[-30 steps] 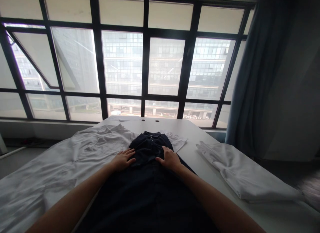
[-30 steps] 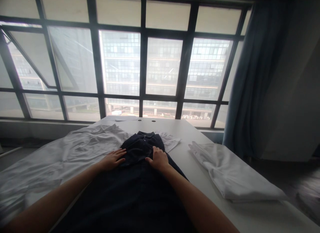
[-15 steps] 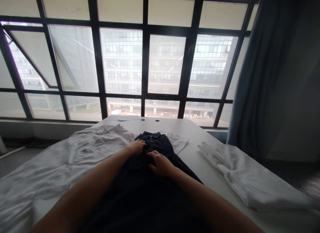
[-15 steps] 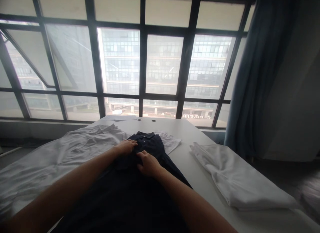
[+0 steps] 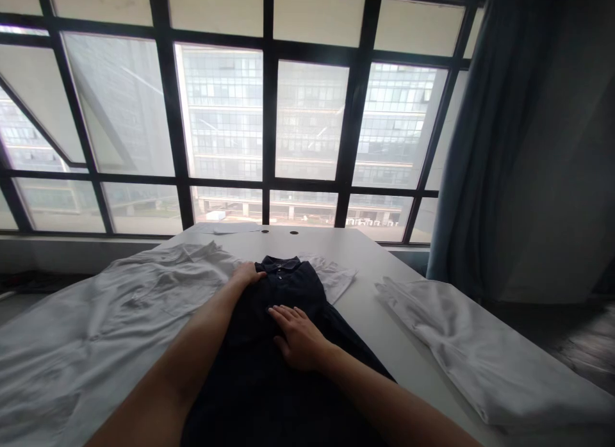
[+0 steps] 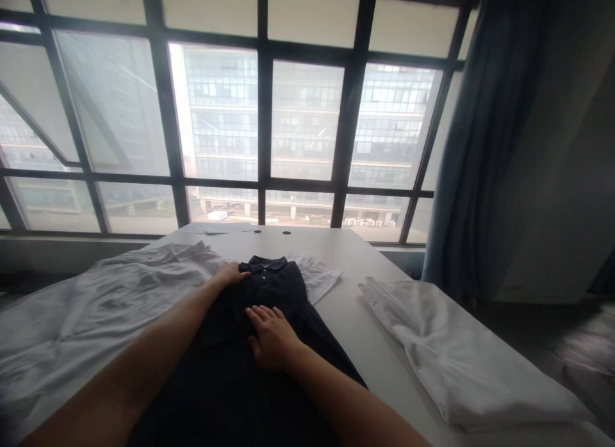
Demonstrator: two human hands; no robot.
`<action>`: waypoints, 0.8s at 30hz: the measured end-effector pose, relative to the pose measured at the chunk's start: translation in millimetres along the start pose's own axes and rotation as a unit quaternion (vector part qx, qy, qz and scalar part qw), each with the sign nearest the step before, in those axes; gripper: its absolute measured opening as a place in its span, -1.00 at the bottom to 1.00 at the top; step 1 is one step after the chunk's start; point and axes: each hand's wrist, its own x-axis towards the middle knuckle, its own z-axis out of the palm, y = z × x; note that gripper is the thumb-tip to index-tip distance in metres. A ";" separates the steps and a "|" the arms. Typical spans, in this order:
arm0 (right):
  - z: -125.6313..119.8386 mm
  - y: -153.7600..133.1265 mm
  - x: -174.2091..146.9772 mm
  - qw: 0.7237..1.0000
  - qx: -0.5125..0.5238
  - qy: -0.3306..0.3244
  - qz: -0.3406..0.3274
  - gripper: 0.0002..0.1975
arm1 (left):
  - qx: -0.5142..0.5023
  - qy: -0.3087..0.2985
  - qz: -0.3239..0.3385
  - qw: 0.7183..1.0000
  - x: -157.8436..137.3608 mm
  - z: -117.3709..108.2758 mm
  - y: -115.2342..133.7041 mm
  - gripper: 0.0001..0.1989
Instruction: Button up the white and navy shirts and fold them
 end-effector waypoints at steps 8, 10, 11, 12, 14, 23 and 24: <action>0.6 4.9 -11.8 1.000 0.016 0.007 0.000 -0.42 | -0.048 0.076 -0.102 0.991 12.2 -10.2 -4.3 -0.67; 0.6 5.3 -14.0 1.000 0.018 0.010 0.002 -0.43 | -0.065 0.104 -0.114 0.986 10.7 -11.8 -5.2 -0.66; 0.5 5.3 -15.0 1.000 0.017 0.012 0.002 -0.43 | -0.073 0.114 -0.120 0.984 9.7 -11.4 -5.3 -0.66; 0.3 5.0 -15.8 1.000 0.015 0.015 0.001 -0.44 | -0.079 0.119 -0.124 0.982 8.6 -10.2 -5.1 -0.67; -0.3 3.5 -16.8 1.000 0.009 0.025 -0.009 -0.46 | -0.081 0.116 -0.126 0.982 6.1 -7.0 -3.3 -0.69; 1.1 -4.1 -7.9 0.987 -0.097 0.109 0.074 -0.57 | 0.093 0.083 0.059 0.990 -35.4 -26.4 32.8 -0.61; 1.4 -3.5 -6.3 0.985 -0.109 0.106 0.079 -0.64 | 0.105 0.057 0.092 0.988 -45.7 -32.1 37.1 -0.65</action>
